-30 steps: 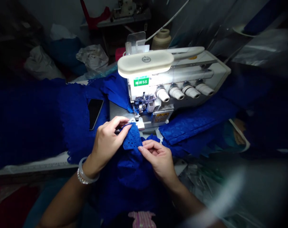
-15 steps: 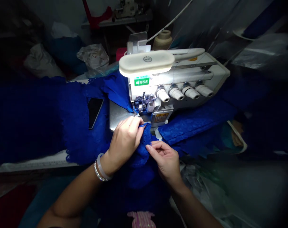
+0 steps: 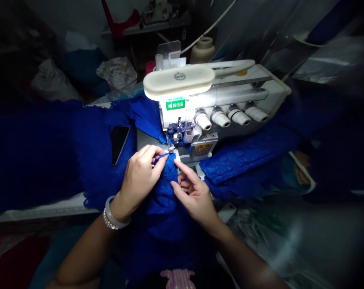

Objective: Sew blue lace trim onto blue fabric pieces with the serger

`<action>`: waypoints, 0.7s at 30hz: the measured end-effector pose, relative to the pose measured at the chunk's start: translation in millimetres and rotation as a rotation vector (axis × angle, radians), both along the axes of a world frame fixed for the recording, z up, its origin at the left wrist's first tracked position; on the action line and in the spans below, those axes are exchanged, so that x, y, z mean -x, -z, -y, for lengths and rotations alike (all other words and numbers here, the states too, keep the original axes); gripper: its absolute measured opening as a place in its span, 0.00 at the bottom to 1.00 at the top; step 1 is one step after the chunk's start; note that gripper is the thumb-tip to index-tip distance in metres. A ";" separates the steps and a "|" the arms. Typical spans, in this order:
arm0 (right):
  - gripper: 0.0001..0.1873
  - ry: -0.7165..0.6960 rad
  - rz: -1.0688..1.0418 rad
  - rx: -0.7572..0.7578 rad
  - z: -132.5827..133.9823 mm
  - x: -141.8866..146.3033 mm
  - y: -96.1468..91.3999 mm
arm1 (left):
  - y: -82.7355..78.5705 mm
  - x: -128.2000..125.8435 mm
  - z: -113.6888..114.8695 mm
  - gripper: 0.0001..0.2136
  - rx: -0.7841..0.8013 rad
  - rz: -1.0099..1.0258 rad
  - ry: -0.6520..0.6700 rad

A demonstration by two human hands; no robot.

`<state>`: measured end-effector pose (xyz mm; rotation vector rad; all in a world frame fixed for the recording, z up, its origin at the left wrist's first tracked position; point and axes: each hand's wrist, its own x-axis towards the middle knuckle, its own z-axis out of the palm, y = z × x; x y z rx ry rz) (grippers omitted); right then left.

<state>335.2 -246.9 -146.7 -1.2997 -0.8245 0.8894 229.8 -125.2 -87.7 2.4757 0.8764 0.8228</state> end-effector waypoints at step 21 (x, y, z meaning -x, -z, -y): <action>0.35 -0.016 0.476 0.003 -1.4 -4.2 -5.9 | -0.1 1.7 1.1 0.04 0.018 0.013 -0.005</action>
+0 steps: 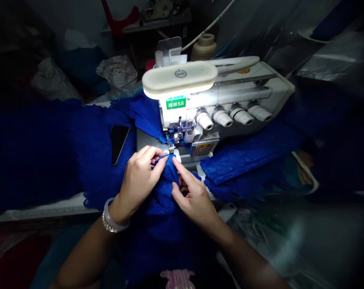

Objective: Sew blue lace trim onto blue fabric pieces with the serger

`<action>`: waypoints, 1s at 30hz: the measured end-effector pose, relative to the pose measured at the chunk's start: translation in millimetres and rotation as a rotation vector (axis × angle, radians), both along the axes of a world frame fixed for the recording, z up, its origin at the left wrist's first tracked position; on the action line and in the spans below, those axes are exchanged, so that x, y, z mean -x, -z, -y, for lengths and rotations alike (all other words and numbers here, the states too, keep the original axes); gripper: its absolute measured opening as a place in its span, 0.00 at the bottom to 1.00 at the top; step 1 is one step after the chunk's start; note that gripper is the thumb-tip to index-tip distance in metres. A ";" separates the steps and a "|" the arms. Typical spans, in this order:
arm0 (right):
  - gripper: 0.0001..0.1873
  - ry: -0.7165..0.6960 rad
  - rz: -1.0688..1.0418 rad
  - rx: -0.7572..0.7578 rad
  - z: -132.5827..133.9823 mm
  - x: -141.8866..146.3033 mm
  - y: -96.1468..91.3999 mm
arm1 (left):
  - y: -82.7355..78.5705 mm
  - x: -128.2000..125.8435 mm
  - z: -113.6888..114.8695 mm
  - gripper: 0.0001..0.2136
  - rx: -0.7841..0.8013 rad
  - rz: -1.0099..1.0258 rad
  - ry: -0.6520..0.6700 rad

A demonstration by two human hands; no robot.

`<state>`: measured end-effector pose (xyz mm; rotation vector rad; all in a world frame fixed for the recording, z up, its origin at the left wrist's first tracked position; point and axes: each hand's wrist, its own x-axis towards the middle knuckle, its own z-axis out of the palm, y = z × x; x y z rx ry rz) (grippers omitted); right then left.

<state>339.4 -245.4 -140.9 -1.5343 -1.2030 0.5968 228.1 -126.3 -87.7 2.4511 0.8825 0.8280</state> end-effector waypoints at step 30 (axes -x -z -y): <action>0.36 0.040 0.089 -0.022 -6.6 -2.4 1.8 | 2.4 -5.0 0.8 0.04 0.006 0.017 -0.029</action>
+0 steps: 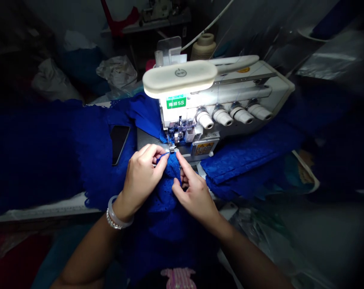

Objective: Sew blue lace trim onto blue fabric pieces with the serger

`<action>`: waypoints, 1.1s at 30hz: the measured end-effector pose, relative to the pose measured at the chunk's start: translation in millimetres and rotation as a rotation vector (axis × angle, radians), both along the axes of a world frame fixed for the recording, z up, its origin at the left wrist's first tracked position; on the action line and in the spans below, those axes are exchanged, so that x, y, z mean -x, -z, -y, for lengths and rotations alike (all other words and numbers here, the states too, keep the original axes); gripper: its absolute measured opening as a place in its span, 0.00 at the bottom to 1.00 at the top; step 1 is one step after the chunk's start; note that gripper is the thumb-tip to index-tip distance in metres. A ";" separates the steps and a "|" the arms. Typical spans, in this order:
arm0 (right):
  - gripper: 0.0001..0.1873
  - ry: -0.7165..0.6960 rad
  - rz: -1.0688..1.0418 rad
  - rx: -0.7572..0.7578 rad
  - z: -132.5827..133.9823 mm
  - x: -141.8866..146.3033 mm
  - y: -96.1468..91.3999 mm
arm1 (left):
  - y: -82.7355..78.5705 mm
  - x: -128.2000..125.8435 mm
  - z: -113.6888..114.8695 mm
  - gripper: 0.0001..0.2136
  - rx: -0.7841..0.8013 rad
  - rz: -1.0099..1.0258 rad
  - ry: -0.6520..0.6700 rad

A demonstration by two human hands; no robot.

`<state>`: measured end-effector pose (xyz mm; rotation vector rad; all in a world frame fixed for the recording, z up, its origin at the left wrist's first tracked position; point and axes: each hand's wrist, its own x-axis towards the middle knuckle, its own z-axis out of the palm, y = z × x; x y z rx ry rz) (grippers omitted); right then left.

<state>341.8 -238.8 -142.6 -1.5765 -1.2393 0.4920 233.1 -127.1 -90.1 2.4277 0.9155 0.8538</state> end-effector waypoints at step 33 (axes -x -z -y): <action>0.13 -0.096 -0.343 0.018 23.9 -0.3 -10.8 | 40.8 58.1 37.8 0.18 0.853 0.160 -0.028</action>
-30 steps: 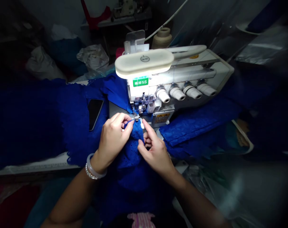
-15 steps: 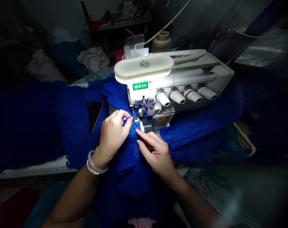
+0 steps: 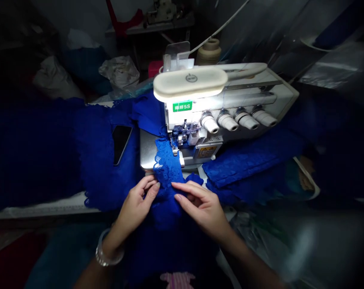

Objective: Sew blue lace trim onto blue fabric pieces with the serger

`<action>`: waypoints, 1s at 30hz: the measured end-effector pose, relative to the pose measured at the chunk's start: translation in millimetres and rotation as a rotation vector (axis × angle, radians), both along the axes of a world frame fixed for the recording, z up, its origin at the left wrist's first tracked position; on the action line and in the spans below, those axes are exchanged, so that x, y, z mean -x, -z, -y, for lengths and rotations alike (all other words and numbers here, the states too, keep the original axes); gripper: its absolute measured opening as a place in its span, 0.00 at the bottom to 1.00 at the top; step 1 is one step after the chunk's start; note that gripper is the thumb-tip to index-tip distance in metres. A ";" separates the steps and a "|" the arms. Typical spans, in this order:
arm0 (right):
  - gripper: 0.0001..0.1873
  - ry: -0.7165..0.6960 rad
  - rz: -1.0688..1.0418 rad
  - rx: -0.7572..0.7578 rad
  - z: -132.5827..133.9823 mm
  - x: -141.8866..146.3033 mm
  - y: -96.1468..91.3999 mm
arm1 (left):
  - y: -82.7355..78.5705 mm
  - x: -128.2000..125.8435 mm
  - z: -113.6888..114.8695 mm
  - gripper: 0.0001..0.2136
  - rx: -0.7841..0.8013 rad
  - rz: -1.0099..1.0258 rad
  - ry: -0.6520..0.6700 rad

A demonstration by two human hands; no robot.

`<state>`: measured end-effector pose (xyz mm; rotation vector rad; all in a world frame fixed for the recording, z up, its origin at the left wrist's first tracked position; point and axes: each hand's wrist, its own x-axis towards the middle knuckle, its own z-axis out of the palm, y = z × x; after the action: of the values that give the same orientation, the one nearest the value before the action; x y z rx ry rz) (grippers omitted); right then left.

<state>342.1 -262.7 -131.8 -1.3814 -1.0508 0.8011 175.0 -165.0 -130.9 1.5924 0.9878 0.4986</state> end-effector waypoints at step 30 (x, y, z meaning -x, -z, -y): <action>0.14 0.179 0.025 0.236 17.8 24.4 48.2 | 47.9 14.4 14.7 0.15 -0.030 0.148 0.045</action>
<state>317.7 -280.5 -180.0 -1.6635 -0.8567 0.7953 160.6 -179.7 -178.8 1.5766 0.8343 0.5935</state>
